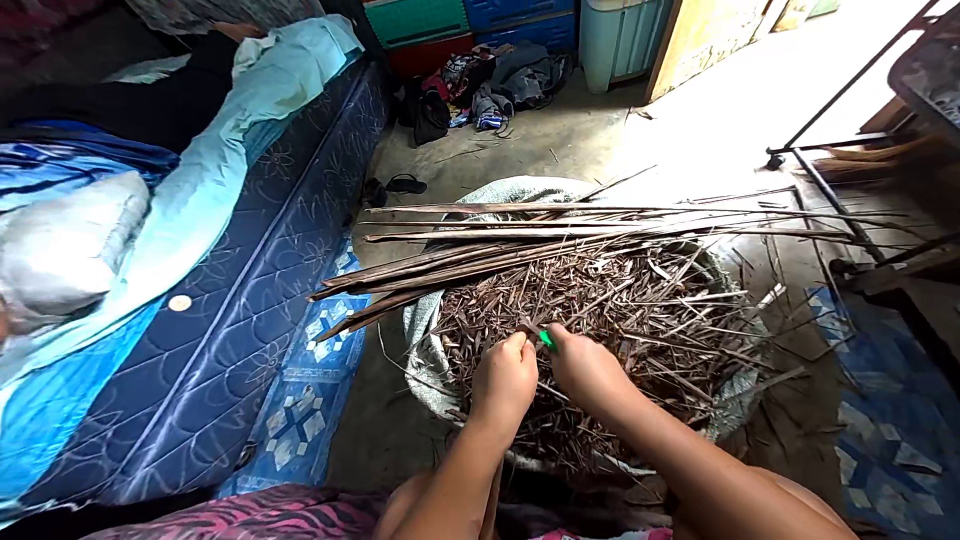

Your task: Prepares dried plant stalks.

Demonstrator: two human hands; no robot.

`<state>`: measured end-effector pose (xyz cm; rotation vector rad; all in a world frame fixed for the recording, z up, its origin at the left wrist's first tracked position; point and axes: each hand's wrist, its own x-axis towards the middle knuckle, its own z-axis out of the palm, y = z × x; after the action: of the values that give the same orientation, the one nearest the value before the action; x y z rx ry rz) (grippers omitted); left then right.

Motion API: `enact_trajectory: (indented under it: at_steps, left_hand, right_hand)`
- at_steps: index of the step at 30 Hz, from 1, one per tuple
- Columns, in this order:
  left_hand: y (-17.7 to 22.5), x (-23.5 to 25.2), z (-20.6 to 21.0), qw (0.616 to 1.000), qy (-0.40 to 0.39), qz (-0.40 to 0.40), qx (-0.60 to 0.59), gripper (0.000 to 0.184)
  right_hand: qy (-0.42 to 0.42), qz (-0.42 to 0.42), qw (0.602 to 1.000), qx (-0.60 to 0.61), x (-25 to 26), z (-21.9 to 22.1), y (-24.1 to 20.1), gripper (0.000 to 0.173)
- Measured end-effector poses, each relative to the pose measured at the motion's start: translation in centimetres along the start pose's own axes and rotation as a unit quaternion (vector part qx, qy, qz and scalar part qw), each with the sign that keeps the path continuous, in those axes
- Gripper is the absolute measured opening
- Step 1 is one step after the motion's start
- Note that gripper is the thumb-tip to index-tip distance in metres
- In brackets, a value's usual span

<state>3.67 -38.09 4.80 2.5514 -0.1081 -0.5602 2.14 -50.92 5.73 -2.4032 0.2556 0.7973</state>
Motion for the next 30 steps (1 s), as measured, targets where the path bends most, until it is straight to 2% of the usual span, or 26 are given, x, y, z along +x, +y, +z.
enact_trajectory:
  at_steps: [2, 5, 8, 10, 14, 16, 19, 22, 24, 28, 30]
  left_hand:
    - [0.1, -0.1, -0.1, 1.0, -0.009, -0.007, 0.009, 0.037]
    - [0.0, 0.1, 0.1, 0.999, -0.037, -0.016, 0.009, 0.045]
    - [0.3, -0.1, 0.3, 0.999, -0.049, -0.018, -0.005, 0.047]
    - [0.2, -0.2, -0.1, 0.999, -0.047, -0.014, -0.012, 0.046]
    - [0.2, -0.3, -0.7, 0.999, -0.046, -0.004, -0.019, 0.036]
    - [0.2, -0.3, -0.9, 0.999, -0.05, -0.005, -0.02, 0.038]
    - [0.0, -0.3, -0.5, 0.998, -0.066, -0.008, -0.017, 0.045]
    - [0.1, -0.5, -0.2, 0.998, -0.06, 0.015, -0.033, 0.046]
    - [0.0, -0.6, -0.2, 0.997, -0.058, 0.028, -0.047, 0.045]
    - [-0.1, -0.7, -0.9, 0.995, -0.052, 0.04, -0.072, 0.035]
    - [-0.2, -0.7, -1.0, 0.995, -0.046, 0.043, -0.076, 0.035]
  right_hand:
    - [-0.002, 0.015, 0.999, -0.038, 0.1, 0.6, -0.5, 0.031]
    - [0.081, 0.046, 0.991, -0.092, 1.6, 1.4, 0.1, 0.033]
    - [0.14, 0.063, 0.984, -0.086, 2.5, 0.6, 1.2, 0.033]
    - [0.121, 0.051, 0.989, -0.062, 1.8, -0.3, 0.9, 0.031]
    - [0.018, 0.001, 1.0, -0.015, 0.3, 0.6, 0.1, 0.031]
    - [0.032, 0.014, 0.998, -0.057, 0.4, 1.4, -0.2, 0.031]
    - [0.107, 0.034, 0.987, -0.12, 1.7, 2.3, 0.4, 0.035]
    - [0.172, 0.05, 0.979, -0.101, 2.7, 1.8, 2.0, 0.035]
    - [0.173, 0.037, 0.981, -0.077, 2.3, 0.7, 2.2, 0.034]
    - [0.103, -0.069, 0.991, -0.045, 0.0, 1.4, 1.0, 0.032]
    - [0.087, -0.066, 0.993, -0.053, -0.1, 2.3, 0.7, 0.031]
